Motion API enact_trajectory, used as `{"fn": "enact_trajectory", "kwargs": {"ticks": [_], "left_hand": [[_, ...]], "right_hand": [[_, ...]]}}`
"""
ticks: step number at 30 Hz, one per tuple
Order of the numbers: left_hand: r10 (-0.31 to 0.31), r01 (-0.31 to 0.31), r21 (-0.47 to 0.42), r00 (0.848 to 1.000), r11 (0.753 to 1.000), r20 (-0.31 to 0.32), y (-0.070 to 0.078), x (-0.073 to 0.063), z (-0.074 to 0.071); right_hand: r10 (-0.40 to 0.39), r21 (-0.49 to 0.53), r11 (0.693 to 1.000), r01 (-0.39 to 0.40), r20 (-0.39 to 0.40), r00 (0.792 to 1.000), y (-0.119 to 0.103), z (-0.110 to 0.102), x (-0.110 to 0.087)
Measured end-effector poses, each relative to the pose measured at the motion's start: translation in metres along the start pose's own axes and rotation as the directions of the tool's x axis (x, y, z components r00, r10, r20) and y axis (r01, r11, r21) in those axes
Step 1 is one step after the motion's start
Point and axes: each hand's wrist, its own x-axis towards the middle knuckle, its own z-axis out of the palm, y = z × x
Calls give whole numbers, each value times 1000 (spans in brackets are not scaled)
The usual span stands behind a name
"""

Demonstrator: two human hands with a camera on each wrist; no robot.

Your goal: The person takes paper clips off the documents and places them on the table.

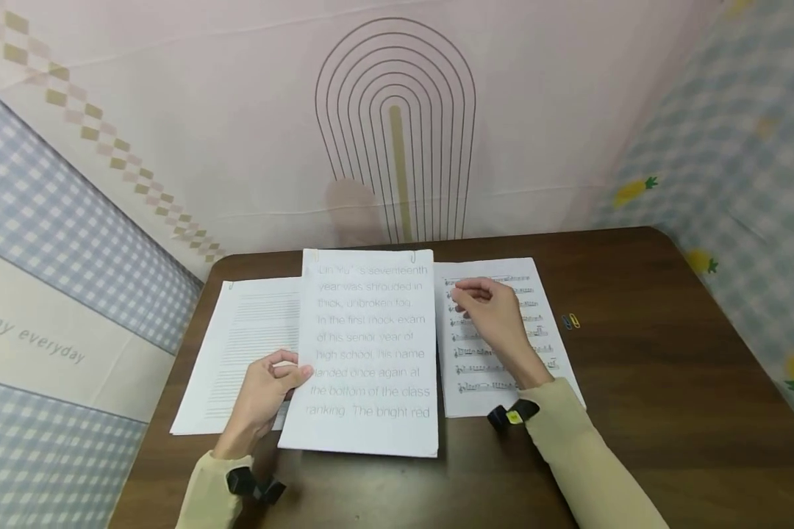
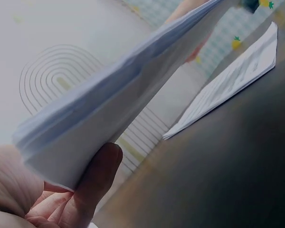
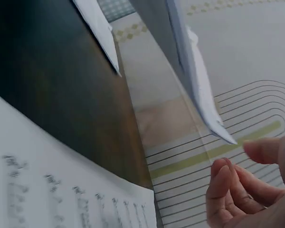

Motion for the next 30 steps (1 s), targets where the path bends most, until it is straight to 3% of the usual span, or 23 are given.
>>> {"fn": "enact_trajectory", "kwargs": {"ticks": [9, 22, 26, 30], "left_hand": [[16, -16, -17, 999, 1000, 41, -8, -18, 5], [-6, 12, -65, 996, 998, 88, -24, -27, 9], [-13, 25, -90, 991, 996, 132, -30, -27, 9], [-12, 39, -117, 975, 992, 221, -36, -25, 7]], "right_hand": [[-62, 10, 998, 61, 66, 996, -11, 17, 24], [-140, -25, 989, 143, 102, 985, -3, 21, 24], [-122, -10, 992, 124, 127, 984, -2, 21, 22], [-89, 20, 996, 88, 136, 987, -2, 21, 19]]}}
